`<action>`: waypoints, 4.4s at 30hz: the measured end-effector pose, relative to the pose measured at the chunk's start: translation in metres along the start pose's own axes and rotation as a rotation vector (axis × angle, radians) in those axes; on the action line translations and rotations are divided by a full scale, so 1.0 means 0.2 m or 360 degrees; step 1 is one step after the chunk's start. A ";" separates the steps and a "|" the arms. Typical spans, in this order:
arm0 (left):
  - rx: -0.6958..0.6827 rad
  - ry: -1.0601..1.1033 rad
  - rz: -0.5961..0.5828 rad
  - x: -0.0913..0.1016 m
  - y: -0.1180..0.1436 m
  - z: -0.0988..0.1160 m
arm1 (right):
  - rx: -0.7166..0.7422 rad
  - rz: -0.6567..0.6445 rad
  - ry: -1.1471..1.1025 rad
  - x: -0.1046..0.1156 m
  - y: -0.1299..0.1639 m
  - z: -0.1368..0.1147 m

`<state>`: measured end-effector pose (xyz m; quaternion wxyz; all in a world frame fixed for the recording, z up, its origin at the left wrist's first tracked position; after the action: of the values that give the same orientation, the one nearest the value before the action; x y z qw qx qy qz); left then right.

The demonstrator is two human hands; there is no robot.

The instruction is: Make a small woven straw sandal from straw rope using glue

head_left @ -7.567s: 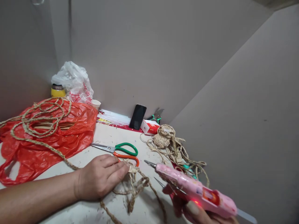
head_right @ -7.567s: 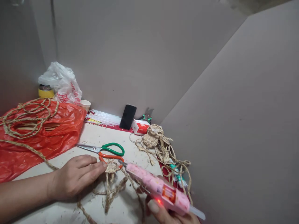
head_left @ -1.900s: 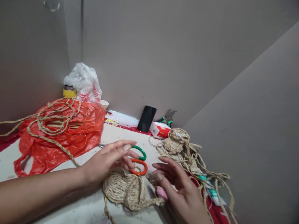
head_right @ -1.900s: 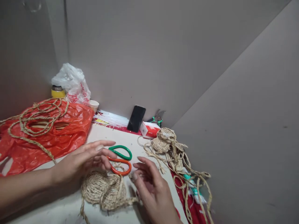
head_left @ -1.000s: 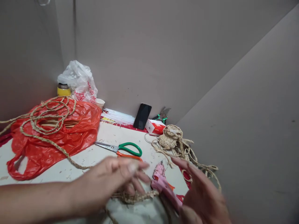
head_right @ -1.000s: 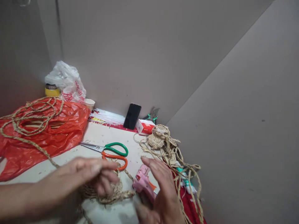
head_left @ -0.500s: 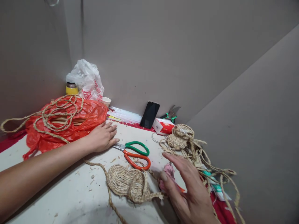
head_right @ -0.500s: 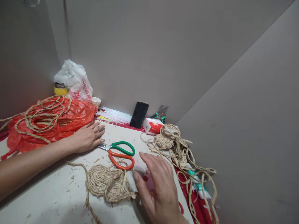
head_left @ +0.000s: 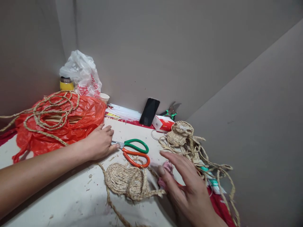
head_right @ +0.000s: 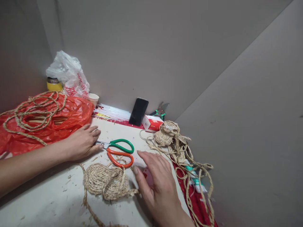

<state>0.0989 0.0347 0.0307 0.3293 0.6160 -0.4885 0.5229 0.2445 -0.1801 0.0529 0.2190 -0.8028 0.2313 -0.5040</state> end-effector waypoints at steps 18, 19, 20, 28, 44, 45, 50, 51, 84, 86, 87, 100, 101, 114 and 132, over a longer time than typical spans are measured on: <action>0.0081 0.0709 -0.0270 0.10 0.14 0.33 | -0.0560 -0.0619 -0.0394 -0.05 0.00 0.01; 0.0084 0.0743 -0.0268 0.08 0.14 0.33 | -0.0574 -0.0658 -0.0420 -0.05 0.00 0.01; 0.0081 0.0785 -0.0270 0.07 0.14 0.34 | -0.0599 -0.0700 -0.0456 -0.05 0.01 0.01; 0.0089 0.1327 -0.0315 0.09 0.14 0.35 | -0.0704 -0.0858 -0.0590 -0.05 0.02 0.01; -0.0201 0.1434 0.0179 0.14 0.20 0.41 | -0.1057 -0.0537 -0.1151 -0.06 0.00 -0.06; -0.0226 0.1429 0.0222 0.14 0.20 0.41 | -0.1062 -0.0532 -0.1162 -0.06 0.00 -0.07; -0.0206 0.1443 0.0278 0.14 0.19 0.41 | -0.1072 -0.0453 -0.1208 -0.06 0.00 -0.08; -0.0194 0.1442 0.0290 0.14 0.19 0.41 | -0.1088 -0.0434 -0.1235 -0.06 0.00 -0.08; 0.0463 0.3062 -0.0417 0.10 0.13 0.35 | -0.1087 -0.0147 -0.1397 -0.04 0.03 -0.03; 0.0569 0.3291 -0.0469 0.10 0.12 0.36 | -0.1036 -0.0178 -0.1366 -0.05 0.04 -0.03; 0.0610 0.3351 -0.0483 0.10 0.12 0.36 | -0.1021 -0.0197 -0.1366 -0.06 0.04 -0.03; 0.0556 0.3548 -0.0438 0.07 0.14 0.42 | -0.1313 -0.0182 -0.1692 -0.14 0.08 -0.03; 0.0545 0.3564 -0.0443 0.07 0.14 0.42 | -0.1313 -0.0176 -0.1677 -0.14 0.08 -0.03; 0.0675 0.3434 -0.0560 0.06 0.14 0.44 | -0.1239 -0.0337 -0.1350 -0.17 0.06 -0.06; 0.0760 0.3503 -0.0786 0.07 0.16 0.43 | -0.1073 -0.0487 -0.1166 -0.12 0.02 -0.10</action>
<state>0.0965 -0.0569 0.0205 0.5457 -0.0482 0.3086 0.7776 0.2159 -0.1722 0.0412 -0.0613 -0.9771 0.1691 -0.1136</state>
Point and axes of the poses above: each hand's wrist, its own y-axis away from the middle knuckle, its own x-axis out of the back of the hand, z = x × y, the point moved 3 cm from there along -y, towards the middle knuckle, and after that the axes turned 12 degrees about -y, right-handed, at the moved point
